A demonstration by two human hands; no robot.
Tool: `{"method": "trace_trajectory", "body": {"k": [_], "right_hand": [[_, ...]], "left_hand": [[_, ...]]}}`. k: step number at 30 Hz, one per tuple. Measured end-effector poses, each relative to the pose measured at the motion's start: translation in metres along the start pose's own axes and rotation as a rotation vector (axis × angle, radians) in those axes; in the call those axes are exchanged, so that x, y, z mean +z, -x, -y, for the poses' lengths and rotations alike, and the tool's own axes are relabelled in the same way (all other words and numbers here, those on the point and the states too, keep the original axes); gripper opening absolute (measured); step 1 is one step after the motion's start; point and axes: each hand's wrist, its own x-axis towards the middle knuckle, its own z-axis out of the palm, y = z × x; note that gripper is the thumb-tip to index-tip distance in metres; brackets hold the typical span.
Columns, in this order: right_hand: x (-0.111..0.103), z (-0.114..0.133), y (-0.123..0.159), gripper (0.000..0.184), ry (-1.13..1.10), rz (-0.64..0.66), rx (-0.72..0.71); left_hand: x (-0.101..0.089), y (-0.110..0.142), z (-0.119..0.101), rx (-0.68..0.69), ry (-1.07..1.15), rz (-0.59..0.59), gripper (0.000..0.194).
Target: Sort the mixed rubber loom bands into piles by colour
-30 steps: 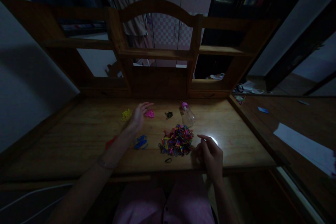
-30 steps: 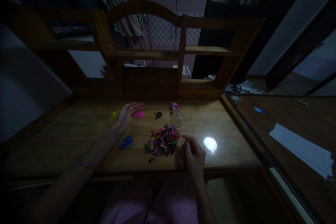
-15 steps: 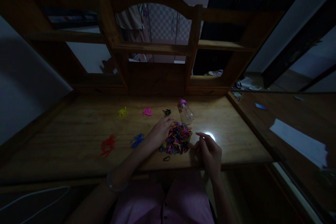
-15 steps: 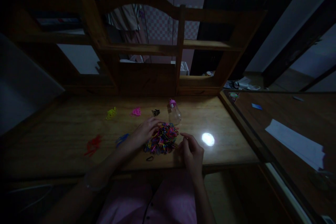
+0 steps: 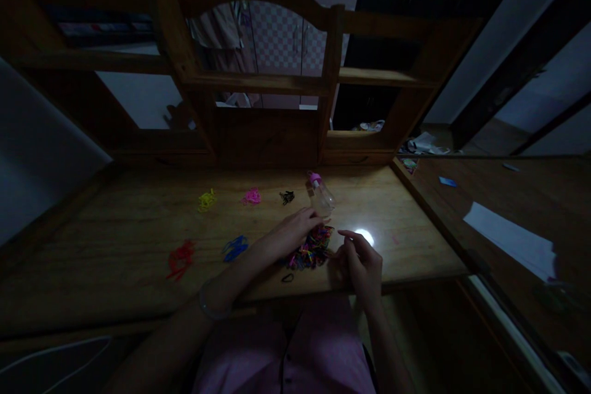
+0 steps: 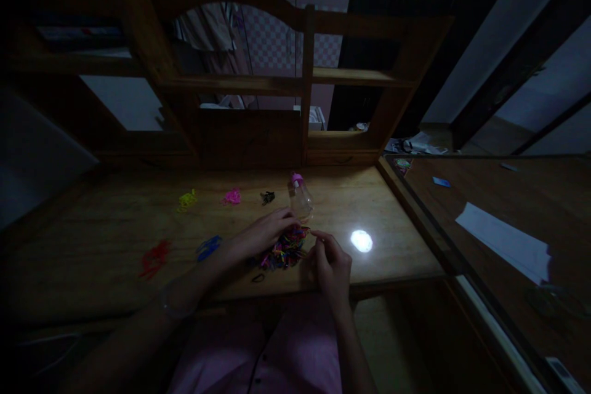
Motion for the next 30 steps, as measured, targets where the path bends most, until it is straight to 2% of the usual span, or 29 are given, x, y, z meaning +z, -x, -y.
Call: {"method": "trace_trajectory", "body": {"k": [4,8,11,19,25,30], "right_hand": [[0.0,0.001,0.0,0.029,-0.003,-0.014,-0.002],[0.001,0.002,0.0,0.029,-0.003,-0.01,-0.005],[0.001,0.002,0.0,0.028,0.001,-0.003,0.001],[0.0,0.001,0.0,0.028,-0.003,0.002,0.011],[0.0,0.003,0.001,0.026,-0.009,0.012,0.01],[0.0,0.002,0.001,0.025,0.002,0.002,0.01]], "left_hand": [[-0.003,-0.003,0.001,-0.048,-0.036,-0.034,0.02],[-0.012,-0.001,0.002,-0.078,-0.033,-0.055,0.014],[-0.016,0.003,0.005,-0.106,0.085,-0.082,0.012],[-0.015,0.014,0.019,-0.432,0.544,-0.139,0.021],[-0.021,0.023,0.006,-0.485,0.787,-0.123,0.028],[-0.031,0.025,-0.004,-0.488,0.825,-0.09,0.036]]}}
